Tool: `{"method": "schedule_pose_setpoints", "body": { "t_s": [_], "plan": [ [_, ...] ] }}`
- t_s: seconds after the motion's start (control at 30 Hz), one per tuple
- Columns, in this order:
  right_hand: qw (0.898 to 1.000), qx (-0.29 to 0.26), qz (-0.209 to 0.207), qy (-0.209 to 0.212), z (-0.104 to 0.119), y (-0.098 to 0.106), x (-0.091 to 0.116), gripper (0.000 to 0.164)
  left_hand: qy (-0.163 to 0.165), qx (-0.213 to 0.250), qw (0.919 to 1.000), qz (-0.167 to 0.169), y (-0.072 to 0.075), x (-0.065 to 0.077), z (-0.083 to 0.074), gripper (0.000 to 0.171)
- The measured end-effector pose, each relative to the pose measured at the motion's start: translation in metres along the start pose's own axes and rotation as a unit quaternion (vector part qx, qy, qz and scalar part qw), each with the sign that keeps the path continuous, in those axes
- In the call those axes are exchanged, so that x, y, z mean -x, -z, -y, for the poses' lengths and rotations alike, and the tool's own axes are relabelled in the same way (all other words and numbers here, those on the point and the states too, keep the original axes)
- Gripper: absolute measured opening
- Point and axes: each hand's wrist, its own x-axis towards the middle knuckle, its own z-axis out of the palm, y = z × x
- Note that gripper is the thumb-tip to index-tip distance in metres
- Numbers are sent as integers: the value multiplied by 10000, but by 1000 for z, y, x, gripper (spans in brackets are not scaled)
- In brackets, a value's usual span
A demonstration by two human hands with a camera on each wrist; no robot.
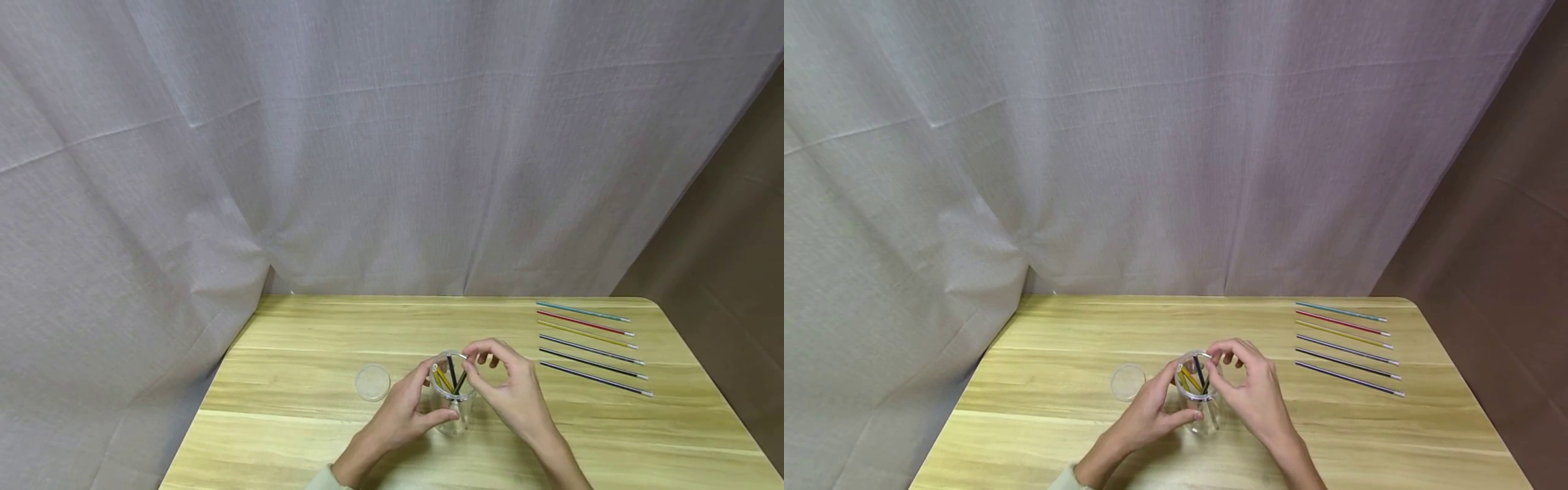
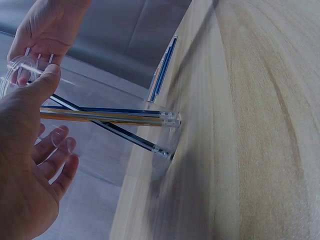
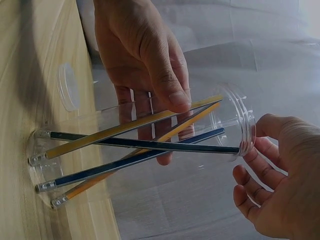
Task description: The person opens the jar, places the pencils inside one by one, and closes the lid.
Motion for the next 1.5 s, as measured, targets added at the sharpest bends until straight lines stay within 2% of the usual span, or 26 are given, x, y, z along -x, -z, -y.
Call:
{"method": "schedule_pose_setpoints", "body": {
  "t_s": [0.23, 0.53, 0.77, 1.03, 1.5],
  "plan": [
    [9998, 3, -141, 139, -4, 5, 1, 36, -89, -39, 9999, -48, -1, 0, 0, 91],
    [9993, 111, -325, -158, -16, 24, 7, 37, 19, -25, 10000, -40, -1, 1, -1, 90],
    [9977, 85, -558, -371, -36, 42, 15, 37, 38, -20, 10000, -39, -1, 1, 1, 90],
    [9909, 252, -933, -939, -63, 65, 26, 30, 6, -19, 10000, -65, -1, 1, 0, 89],
    [9858, 603, -1114, -1105, -109, 93, 40, 26, 95, 99, 9999, 15, 0, 0, 0, 90]
  ]
}}
